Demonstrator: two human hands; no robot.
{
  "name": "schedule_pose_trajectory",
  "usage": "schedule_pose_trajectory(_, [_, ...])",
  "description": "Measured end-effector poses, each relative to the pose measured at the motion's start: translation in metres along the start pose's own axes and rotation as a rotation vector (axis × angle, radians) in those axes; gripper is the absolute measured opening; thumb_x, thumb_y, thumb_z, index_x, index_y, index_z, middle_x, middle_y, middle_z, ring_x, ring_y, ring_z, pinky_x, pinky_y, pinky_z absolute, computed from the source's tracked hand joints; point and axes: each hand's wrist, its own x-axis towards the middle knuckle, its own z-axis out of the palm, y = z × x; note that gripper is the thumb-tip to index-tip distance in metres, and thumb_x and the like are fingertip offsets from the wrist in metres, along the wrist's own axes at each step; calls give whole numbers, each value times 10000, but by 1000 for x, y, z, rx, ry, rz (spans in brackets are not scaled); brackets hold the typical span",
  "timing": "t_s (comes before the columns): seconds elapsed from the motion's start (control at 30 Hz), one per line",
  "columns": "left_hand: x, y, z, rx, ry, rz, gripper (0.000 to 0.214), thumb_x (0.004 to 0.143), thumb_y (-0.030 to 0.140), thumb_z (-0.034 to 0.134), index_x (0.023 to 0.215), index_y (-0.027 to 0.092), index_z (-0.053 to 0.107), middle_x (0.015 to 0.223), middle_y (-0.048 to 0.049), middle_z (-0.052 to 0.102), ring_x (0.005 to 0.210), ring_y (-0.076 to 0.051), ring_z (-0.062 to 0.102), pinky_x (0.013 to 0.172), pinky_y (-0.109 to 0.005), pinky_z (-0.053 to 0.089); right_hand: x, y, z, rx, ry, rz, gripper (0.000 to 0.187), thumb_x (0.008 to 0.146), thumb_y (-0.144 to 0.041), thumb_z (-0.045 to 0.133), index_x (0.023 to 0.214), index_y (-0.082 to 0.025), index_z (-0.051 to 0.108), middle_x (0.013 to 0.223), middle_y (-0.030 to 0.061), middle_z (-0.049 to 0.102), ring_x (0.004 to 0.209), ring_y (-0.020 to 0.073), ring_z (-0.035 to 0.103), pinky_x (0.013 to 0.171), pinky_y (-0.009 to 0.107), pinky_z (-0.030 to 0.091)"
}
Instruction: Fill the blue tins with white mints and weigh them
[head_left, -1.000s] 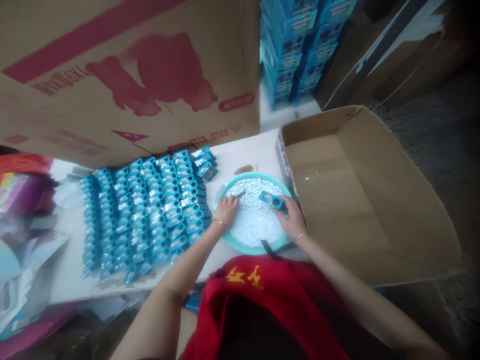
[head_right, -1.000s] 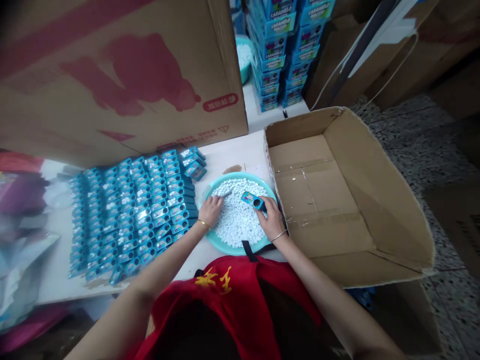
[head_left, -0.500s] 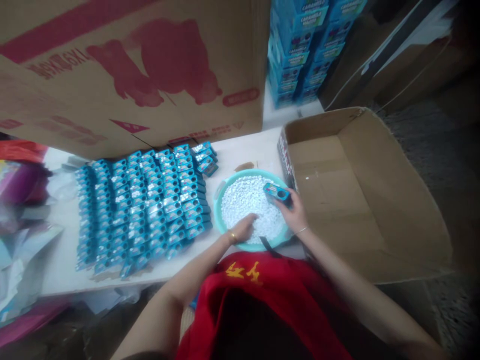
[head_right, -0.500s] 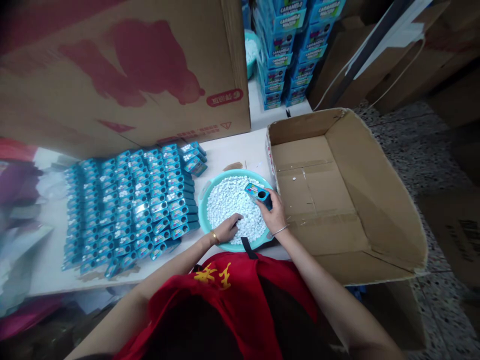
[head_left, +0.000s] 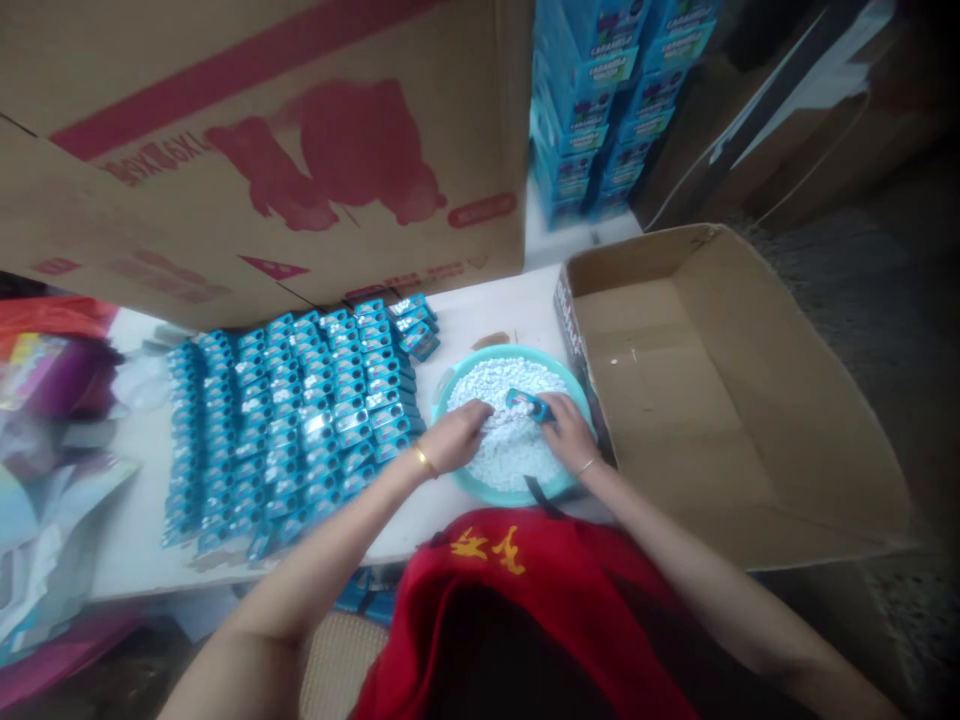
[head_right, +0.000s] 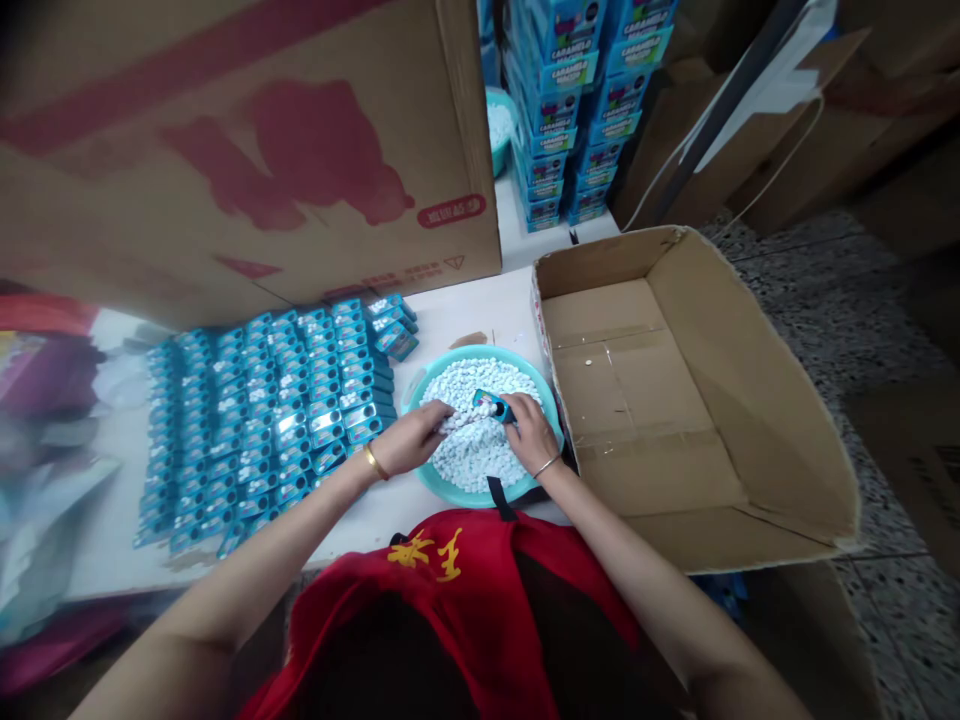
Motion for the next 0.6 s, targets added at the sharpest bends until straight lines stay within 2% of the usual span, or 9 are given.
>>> schedule_pose_trajectory(0.13, [12,35,-15,289,-171,-171,268,829,69,417,1065,139,523,1000,-103,566,874,-203,608,767,-333,506,-5,-5,8,-41,-35,-48,505,759,-70,437,1239,-215,497,1142,106,535,1124,265,500,992,486,443])
schedule_pose_trajectory(0.2, [16,54,-18,414,-220,-214,290,844,63,397,1101,136,509,1015,-116,552,835,-207,628,711,-335,517,-5,-7,10,-38,-53,-62,517,761,-62,436,1252,-218,486,1141,108,536,1124,267,496,988,495,446])
schedule_pose_trajectory(0.3, [22,77,-19,529,-214,-203,326,900,82,321,1188,133,465,1085,-145,515,847,-225,642,673,-351,529,-6,-8,12,-7,-52,-75,511,773,-62,431,1260,-209,477,1145,117,535,1124,266,493,984,502,449])
schedule_pose_trajectory(0.37, [25,85,-20,550,-196,-188,334,928,102,271,1196,132,468,1112,-156,495,855,-234,647,660,-358,531,-7,-7,13,10,-40,-73,502,776,-67,435,1255,-209,479,1137,117,538,1120,266,497,983,501,450])
schedule_pose_trajectory(0.43, [24,85,-22,542,-204,-185,336,928,97,267,1176,135,491,1110,-151,493,845,-233,648,659,-360,530,-7,-5,13,22,-36,-54,496,777,-79,443,1251,-220,481,1134,112,542,1120,268,503,982,503,451])
schedule_pose_trajectory(0.5, [20,75,-26,504,-212,-189,344,904,77,305,1174,154,504,1079,-125,510,818,-217,645,665,-353,527,-8,-2,13,36,-33,-18,489,775,-89,449,1243,-228,486,1145,107,543,1123,268,509,984,503,448])
schedule_pose_trajectory(0.6, [15,38,-25,384,-140,-212,349,865,88,385,1179,177,509,1026,-77,541,825,-190,626,722,-326,520,-5,2,9,44,11,61,450,788,-115,454,1223,-222,495,1161,109,543,1127,265,514,992,490,441])
